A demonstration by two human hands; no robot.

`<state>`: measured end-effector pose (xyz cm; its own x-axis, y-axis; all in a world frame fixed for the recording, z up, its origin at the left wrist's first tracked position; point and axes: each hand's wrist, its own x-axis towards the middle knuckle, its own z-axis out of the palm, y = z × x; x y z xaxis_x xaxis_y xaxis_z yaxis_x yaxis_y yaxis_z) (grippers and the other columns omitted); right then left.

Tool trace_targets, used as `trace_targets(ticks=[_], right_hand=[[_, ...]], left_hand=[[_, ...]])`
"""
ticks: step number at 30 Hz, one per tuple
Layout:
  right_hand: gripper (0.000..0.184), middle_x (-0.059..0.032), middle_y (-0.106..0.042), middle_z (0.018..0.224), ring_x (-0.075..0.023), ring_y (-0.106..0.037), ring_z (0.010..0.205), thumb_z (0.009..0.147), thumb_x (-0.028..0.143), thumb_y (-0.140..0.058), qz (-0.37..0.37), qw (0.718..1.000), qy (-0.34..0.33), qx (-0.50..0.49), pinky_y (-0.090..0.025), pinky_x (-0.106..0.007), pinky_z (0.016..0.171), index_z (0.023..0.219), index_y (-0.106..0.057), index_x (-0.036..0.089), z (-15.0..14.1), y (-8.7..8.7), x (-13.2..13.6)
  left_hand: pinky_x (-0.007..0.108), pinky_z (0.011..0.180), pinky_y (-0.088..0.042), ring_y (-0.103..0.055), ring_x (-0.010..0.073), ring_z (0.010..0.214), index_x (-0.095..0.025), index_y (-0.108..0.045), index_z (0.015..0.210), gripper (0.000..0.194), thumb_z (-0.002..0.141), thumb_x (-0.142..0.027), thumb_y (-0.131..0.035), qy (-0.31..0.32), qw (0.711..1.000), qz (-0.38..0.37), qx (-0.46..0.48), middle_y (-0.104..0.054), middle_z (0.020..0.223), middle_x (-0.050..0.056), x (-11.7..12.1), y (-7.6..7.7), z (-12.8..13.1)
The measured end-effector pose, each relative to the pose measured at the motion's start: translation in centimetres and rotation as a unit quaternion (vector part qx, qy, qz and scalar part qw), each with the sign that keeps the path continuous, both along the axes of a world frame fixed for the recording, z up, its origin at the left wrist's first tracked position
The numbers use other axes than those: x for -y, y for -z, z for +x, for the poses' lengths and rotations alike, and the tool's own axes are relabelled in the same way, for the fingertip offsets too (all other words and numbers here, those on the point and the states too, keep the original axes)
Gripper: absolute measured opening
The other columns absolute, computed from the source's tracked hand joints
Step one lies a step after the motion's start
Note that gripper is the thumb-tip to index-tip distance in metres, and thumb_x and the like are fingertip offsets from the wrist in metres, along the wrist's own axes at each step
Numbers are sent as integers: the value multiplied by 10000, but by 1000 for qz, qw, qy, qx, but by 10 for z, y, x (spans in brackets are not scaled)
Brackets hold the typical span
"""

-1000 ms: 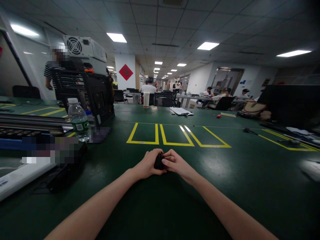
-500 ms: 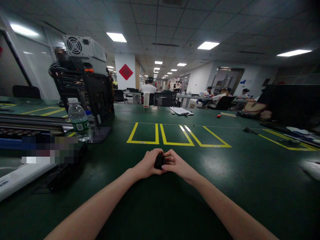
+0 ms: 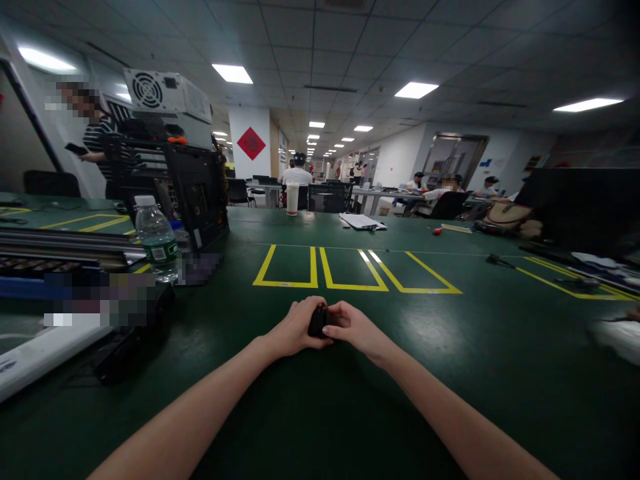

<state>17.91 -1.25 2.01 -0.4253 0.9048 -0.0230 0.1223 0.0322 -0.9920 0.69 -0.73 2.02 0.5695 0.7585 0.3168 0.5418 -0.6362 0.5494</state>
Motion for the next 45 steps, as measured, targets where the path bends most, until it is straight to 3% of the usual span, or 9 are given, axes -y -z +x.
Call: trace_targets(ticks=[3, 9, 16, 23, 28, 36, 42, 45], right_hand=[[376, -24, -537, 975, -185, -529, 945, 598, 214, -667, -1, 1000, -19, -8, -424, -362, 818, 905, -450, 201, 2, -2, 2], [281, -31, -537, 964, -194, -534, 932, 693, 337, -576, 6, 1000, 0, 6, -435, -374, 787, 913, -452, 214, 2, -2, 4], [414, -41, -536, 986, -194, -531, 954, 606, 229, -662, 14, 1000, 9, 3, -407, -381, 849, 956, -444, 188, -1, 5, -4], [385, -22, -540, 961, -191, -530, 950, 601, 207, -671, 1, 999, -36, -15, -430, -361, 815, 908, -438, 203, 3, 1, 0], [276, -30, -541, 947, -197, -541, 921, 694, 340, -581, 3, 1000, -8, -4, -435, -376, 784, 901, -452, 210, 2, 0, 2], [419, -40, -537, 974, -190, -539, 930, 628, 240, -645, 19, 999, 22, 17, -419, -380, 822, 987, -433, 198, 0, 8, -6], [337, -25, -534, 972, -188, -525, 947, 620, 223, -651, 16, 999, -29, 6, -430, -360, 805, 893, -455, 194, 3, 0, -1], [259, -25, -531, 953, -184, -524, 923, 677, 278, -601, 32, 999, -23, 13, -431, -357, 781, 880, -461, 200, 4, -3, 1]], left_hand=[[336, 763, -354, -467, 212, 882, -218, -351, 1092, 556, 633, -326, -643, -1, 1000, 8, 3, -469, 1015, 41, -1, 2, 0], [337, 776, -348, -465, 210, 895, -223, -342, 1106, 556, 648, -345, -632, 7, 1000, 10, 9, -467, 1029, 42, -1, 2, -1], [341, 781, -350, -462, 217, 899, -213, -350, 1093, 564, 632, -352, -644, 0, 1000, 14, 5, -468, 1030, 46, -2, 4, 1], [334, 768, -352, -463, 210, 880, -220, -351, 1088, 557, 626, -308, -649, -3, 1000, 10, 3, -464, 1021, 38, -3, 6, 1], [341, 781, -348, -461, 212, 897, -220, -348, 1101, 550, 647, -347, -632, 7, 1000, 2, 6, -464, 1031, 42, -1, 1, 0], [340, 777, -352, -461, 217, 897, -217, -355, 1094, 561, 633, -349, -645, 0, 1000, 0, 9, -472, 1027, 44, -1, 2, 0], [340, 774, -352, -473, 217, 886, -215, -368, 1083, 545, 630, -337, -646, -7, 1000, -3, 3, -475, 1018, 45, 0, 2, 1], [338, 774, -351, -469, 217, 889, -215, -362, 1089, 554, 629, -328, -649, -5, 1000, 9, 7, -474, 1022, 46, -1, 4, 1]])
